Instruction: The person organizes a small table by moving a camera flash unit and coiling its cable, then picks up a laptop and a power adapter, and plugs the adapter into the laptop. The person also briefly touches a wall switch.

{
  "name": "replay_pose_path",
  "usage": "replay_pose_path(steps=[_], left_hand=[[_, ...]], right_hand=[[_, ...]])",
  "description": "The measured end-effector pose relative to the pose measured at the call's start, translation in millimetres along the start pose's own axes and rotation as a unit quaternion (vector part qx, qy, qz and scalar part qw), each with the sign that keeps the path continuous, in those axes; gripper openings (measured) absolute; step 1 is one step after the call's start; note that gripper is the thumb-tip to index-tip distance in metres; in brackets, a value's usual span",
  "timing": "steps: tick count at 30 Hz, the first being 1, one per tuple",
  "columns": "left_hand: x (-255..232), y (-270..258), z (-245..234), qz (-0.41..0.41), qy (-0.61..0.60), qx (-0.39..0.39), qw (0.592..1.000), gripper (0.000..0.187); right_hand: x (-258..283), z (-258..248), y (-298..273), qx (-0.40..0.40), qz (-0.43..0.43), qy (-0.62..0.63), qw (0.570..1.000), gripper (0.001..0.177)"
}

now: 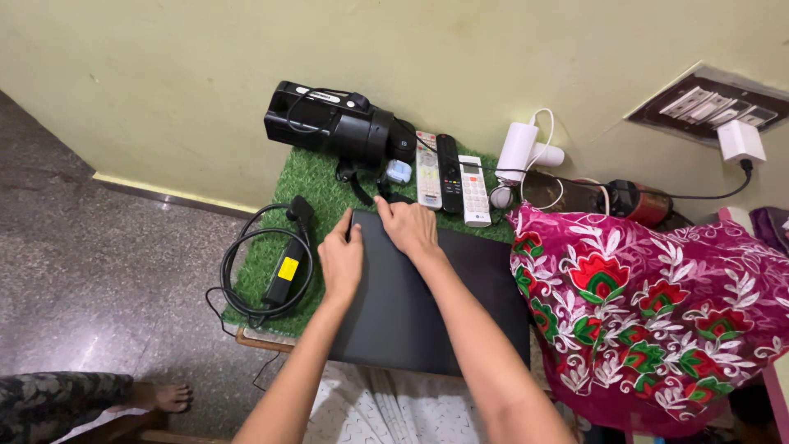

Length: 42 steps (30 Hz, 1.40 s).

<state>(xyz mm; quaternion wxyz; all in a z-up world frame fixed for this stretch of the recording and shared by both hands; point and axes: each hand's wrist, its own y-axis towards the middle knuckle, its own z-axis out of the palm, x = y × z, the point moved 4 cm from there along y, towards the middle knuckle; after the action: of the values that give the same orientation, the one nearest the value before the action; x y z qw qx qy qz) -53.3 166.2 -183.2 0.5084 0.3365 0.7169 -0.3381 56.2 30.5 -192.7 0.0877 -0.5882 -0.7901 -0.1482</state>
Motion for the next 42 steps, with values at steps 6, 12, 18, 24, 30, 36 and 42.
replay_pose_path(steps=[6, 12, 18, 24, 30, 36, 42], left_hand=[[10.6, 5.6, 2.5, 0.069, 0.087, -0.028, 0.993, 0.044], [14.8, 0.3, 11.7, 0.161, 0.127, -0.043, 0.978, 0.040], [18.1, -1.8, 14.4, 0.185, 0.140, -0.047, 0.972, 0.039], [20.2, -1.3, 14.0, 0.226, 0.149, -0.044, 0.962, 0.038], [19.4, 3.6, 19.4, 0.235, 0.151, -0.028, 0.960, 0.038], [22.5, 14.4, 29.2, 0.275, 0.192, -0.013, 0.942, 0.054], [15.9, 11.3, 28.6, 0.277, 0.193, 0.010, 0.941, 0.056]], right_hand=[[1.5, 5.9, -3.5, -0.052, -0.003, -0.004, 0.999, 0.057], [6.8, -0.3, -15.8, -0.187, -0.069, -0.026, 0.980, 0.046], [17.4, -11.9, -29.1, -0.281, -0.135, -0.076, 0.947, 0.037], [28.8, -22.9, -45.8, -0.331, -0.184, -0.068, 0.923, 0.028], [28.4, -19.2, -56.5, -0.252, -0.165, -0.014, 0.953, 0.013], [28.3, -15.5, -52.7, -0.231, -0.169, -0.007, 0.958, 0.010], [35.7, -21.5, -55.3, -0.222, -0.210, 0.022, 0.952, 0.007]])
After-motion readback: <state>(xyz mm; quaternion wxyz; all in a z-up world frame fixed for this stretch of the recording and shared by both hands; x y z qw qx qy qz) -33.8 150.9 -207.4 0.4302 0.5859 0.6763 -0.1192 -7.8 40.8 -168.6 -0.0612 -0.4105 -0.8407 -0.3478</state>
